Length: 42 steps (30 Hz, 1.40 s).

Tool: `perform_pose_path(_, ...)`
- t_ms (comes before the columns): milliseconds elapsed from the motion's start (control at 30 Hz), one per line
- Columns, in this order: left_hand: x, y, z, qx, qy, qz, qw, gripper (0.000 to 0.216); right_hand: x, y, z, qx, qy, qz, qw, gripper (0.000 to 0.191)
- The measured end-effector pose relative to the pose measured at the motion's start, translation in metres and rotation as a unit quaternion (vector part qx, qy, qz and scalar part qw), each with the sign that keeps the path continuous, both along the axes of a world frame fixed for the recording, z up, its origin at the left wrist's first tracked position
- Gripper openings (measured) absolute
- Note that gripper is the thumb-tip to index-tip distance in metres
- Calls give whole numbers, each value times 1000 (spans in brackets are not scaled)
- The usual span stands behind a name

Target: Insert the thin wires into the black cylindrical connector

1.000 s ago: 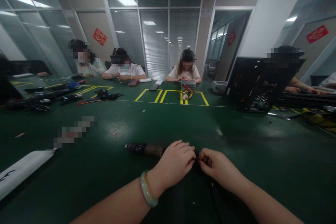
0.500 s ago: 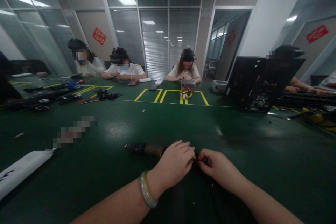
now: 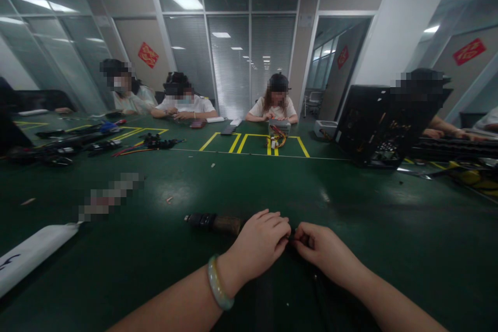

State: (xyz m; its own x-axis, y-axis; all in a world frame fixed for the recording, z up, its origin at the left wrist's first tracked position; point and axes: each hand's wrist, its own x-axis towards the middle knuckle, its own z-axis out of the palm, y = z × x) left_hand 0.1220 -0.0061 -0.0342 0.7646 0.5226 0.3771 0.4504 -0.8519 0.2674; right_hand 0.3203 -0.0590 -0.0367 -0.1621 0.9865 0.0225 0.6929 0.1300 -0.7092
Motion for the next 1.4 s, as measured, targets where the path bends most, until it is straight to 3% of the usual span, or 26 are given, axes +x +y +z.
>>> perform_pose_path(433,1,-1,4,22,39,6,999,16,2,0,-2,-7,1,-4,1000,6)
perform_pose_path(667,1,1,3,17,42,-23,999,13,0,0,-1,5,-8,-3,1000,6)
perform_pose_path(1400,1,-1,7,1,59,10,998,8,1,0,-2,-1,-3,-3,1000,6)
